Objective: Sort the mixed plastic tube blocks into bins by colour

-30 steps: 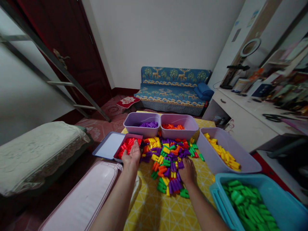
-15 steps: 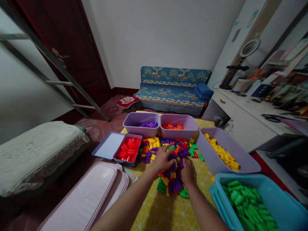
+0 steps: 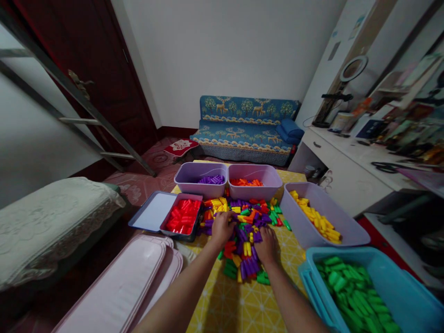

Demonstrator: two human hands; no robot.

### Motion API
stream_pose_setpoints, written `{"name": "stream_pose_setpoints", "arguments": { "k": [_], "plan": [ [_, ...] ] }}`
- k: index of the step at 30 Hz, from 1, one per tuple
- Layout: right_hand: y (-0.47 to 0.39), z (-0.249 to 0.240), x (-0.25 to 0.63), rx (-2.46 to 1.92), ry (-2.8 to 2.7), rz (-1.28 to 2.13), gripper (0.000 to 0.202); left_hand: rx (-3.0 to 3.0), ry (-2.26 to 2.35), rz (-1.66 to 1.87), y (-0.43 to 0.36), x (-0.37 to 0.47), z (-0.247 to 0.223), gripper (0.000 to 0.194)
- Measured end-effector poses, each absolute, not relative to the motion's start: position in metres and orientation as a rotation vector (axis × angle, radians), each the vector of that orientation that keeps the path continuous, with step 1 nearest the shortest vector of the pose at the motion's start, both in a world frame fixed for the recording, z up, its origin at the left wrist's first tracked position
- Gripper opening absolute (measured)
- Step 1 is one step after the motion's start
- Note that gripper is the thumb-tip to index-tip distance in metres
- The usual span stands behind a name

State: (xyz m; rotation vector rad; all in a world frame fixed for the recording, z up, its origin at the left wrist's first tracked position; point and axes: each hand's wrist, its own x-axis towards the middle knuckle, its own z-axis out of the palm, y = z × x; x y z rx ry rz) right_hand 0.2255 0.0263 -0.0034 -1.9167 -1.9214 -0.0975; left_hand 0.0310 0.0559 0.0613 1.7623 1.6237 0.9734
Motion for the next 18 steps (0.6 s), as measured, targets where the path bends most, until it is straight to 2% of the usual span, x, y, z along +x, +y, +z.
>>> {"name": "stream_pose_setpoints", "arguments": {
  "k": [4, 9, 12, 15, 18],
  "plan": [
    [0.027, -0.004, 0.226, -1.91, -1.92, -0.116, 0.015, 1.436, 1.554, 1.148, 0.072, 0.018, 0.053, 0.02],
    [0.027, -0.003, 0.224, -1.93, -1.914, -0.12, 0.015, 1.393, 1.598, 1.143, 0.079, 0.007, 0.054, 0.021],
    [0.027, -0.003, 0.224, -1.932, -1.908, -0.132, 0.015, 1.564, 1.599, 1.088, 0.072, 0.011, 0.063, 0.045],
    [0.027, -0.004, 0.225, -1.927, -1.907, -0.14, 0.015, 1.966, 1.563, 0.849, 0.065, 0.021, 0.069, 0.071],
    [0.027, -0.005, 0.226, -1.911, -1.927, -0.146, 0.016, 2.191, 1.439, 0.555, 0.062, 0.029, 0.065, 0.072]
  ]
}}
